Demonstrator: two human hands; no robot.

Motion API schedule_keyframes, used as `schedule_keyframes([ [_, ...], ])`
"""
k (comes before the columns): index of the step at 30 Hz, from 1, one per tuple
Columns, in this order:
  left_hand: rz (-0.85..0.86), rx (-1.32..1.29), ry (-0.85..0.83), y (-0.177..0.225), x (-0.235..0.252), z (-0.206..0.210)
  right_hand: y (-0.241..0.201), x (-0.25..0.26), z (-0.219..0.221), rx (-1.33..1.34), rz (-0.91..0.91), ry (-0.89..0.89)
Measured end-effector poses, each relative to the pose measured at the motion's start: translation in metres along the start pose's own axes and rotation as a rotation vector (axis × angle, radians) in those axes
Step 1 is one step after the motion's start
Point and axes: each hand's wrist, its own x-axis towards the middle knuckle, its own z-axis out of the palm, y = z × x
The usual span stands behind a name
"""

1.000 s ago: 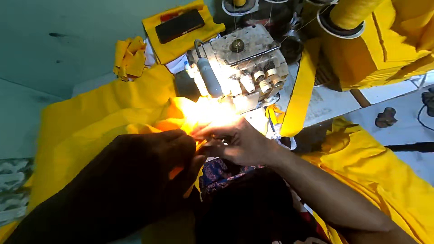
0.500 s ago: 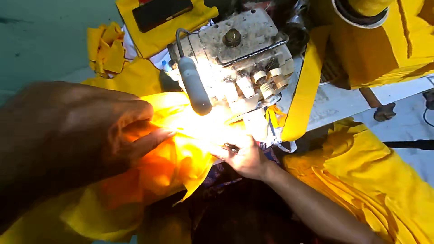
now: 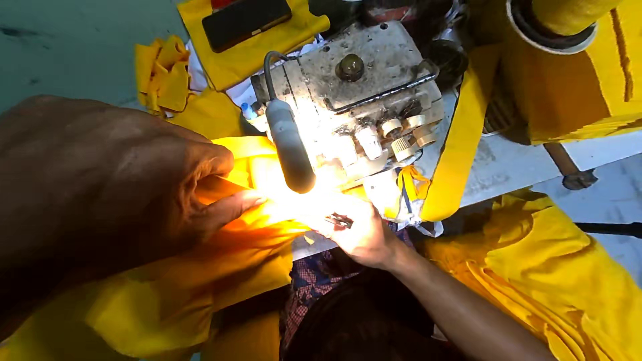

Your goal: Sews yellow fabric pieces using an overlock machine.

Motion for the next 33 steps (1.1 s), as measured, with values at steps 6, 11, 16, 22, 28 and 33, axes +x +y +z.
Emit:
schedule_keyframes([
  [6, 0.082, -0.073, 0.132, -0.037, -0.004, 0.017, 0.002, 0.001, 0.002, -0.03, -0.036, 0.011],
  [11, 0.134, -0.124, 0.178, -0.032, -0.004, 0.014, 0.002, -0.004, 0.003, 0.006, -0.051, 0.034],
  [16, 0.15, -0.149, 0.223, -0.015, -0.005, 0.012, 0.001, -0.008, 0.001, 0.03, -0.036, 0.037],
  [22, 0.085, -0.318, 0.183, -0.04, -0.018, 0.105, -0.002, -0.006, 0.0, 0.002, -0.017, 0.062],
  [28, 0.23, -0.337, 0.426, 0.013, 0.005, 0.095, -0.005, 0.003, 0.003, -0.042, 0.03, 0.09],
  [33, -0.025, -0.353, 0.354, 0.029, 0.009, 0.105, -0.006, 0.009, 0.007, -0.094, 0.053, 0.085],
])
